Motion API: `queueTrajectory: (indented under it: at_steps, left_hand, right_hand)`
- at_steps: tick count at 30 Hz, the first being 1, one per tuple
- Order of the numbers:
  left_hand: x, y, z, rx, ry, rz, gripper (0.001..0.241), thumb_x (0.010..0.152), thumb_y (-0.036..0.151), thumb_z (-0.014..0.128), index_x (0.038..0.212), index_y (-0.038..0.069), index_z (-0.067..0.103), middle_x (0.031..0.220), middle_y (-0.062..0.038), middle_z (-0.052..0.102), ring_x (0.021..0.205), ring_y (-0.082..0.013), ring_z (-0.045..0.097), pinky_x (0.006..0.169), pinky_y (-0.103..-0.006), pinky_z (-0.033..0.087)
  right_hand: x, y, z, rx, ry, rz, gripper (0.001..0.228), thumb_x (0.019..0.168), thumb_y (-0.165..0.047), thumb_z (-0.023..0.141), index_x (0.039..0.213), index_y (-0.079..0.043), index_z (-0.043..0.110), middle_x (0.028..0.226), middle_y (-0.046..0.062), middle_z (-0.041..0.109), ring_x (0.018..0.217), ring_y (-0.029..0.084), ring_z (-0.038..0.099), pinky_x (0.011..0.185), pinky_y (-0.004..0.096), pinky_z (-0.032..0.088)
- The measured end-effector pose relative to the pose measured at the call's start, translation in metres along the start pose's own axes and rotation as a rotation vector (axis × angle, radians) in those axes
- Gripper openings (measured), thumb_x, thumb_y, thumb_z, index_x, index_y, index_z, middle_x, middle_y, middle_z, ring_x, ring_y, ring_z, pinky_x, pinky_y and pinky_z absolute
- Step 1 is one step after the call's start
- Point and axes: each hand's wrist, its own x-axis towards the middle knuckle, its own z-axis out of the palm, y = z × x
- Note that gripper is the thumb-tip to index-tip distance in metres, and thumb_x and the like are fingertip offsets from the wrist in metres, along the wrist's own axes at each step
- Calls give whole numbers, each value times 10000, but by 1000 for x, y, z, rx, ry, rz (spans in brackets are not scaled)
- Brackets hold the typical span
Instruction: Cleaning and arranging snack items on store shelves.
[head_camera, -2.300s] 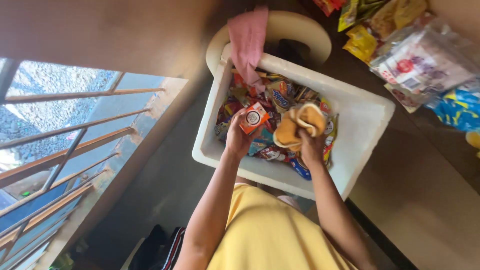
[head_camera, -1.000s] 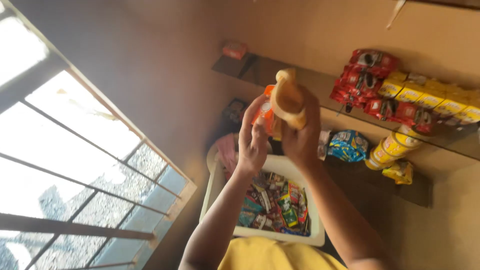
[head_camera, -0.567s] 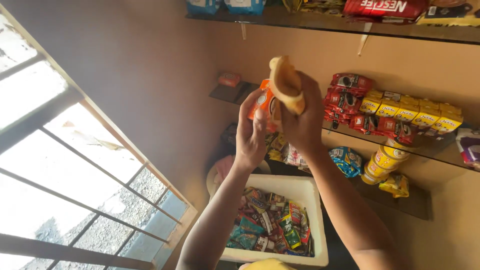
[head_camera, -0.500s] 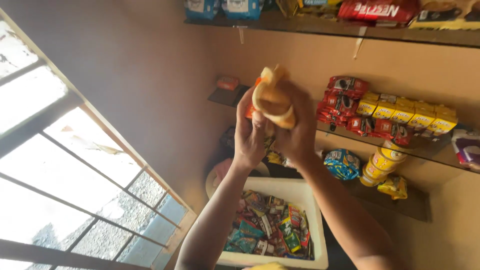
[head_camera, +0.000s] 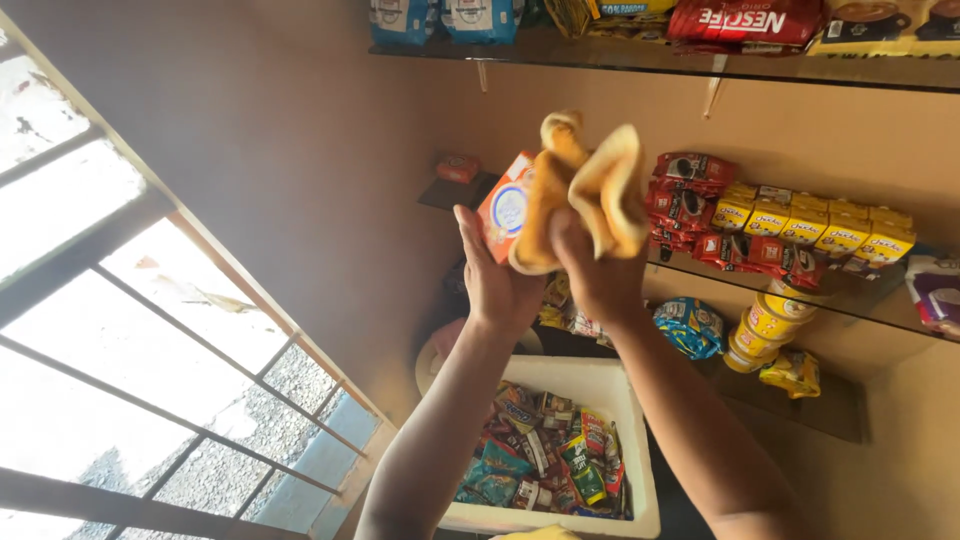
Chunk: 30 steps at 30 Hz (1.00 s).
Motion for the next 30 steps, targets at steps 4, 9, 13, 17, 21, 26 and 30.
queueTrajectory:
  at_steps: [4, 9, 13, 17, 21, 26, 30]
  left_hand:
    - [5, -5, -15, -9, -15, -107, 672, 1085, 558, 437, 1460, 1, 465, 1375, -174, 592, 1278, -291, 589, 1116, -448, 462]
    - [3, 2, -8, 631, -17, 172, 525, 1165, 413, 469, 1469, -13, 432, 1352, -140, 590, 1265, -215, 562, 1126, -406, 461]
    - [-3, 11, 18, 831, -206, 123, 547, 1131, 429, 432, 1519, 47, 379, 1406, -86, 555, 1306, -159, 540, 1139, -351, 450]
    - [5, 18, 20, 324, 24, -95, 669, 1063, 555, 348, 1461, 36, 481, 1360, -123, 613, 1223, -234, 627, 1070, -397, 516]
    - [4, 24, -6, 34, -92, -215, 724, 1130, 657, 335, 1424, 18, 506, 1299, -209, 607, 1152, -292, 641, 1044, -435, 529]
    - [-3, 16, 23, 184, 89, -198, 720, 998, 648, 360, 1454, 112, 510, 1347, -95, 636, 1208, -220, 655, 1074, -409, 528]
    - [-6, 12, -22, 303, 45, -118, 703, 1010, 632, 408, 1477, 111, 479, 1357, -81, 625, 1211, -203, 640, 1025, -412, 538]
  right_hand:
    - [7, -11, -2, 27, -118, -38, 527, 1046, -263, 704, 1449, -9, 478, 1317, 96, 590, 1213, 163, 604, 1066, 339, 506]
    - [24, -8, -1, -124, -9, -95, 388, 1080, -214, 750, 1348, -13, 554, 1241, 80, 641, 1107, 159, 658, 983, 312, 544]
    - [11, 30, -5, -14, 73, 17, 279, 1068, -161, 723, 1268, -4, 608, 1184, 85, 684, 1085, 182, 676, 942, 309, 558]
    - [9, -13, 2, -77, -173, -244, 404, 840, -94, 683, 1211, 39, 594, 1245, 195, 613, 1200, 331, 594, 1052, 412, 468]
    - [-16, -5, 5, -19, -320, -362, 410, 913, -154, 821, 1266, -31, 652, 1328, 182, 636, 1313, 363, 613, 1207, 452, 479]
    - [6, -11, 0, -110, -189, -361, 605, 778, -136, 876, 1284, -30, 560, 1292, 158, 616, 1242, 342, 612, 1256, 535, 365]
    - [14, -12, -1, -144, -37, -172, 558, 888, -7, 819, 1361, -8, 523, 1327, 169, 599, 1270, 309, 603, 1128, 427, 476]
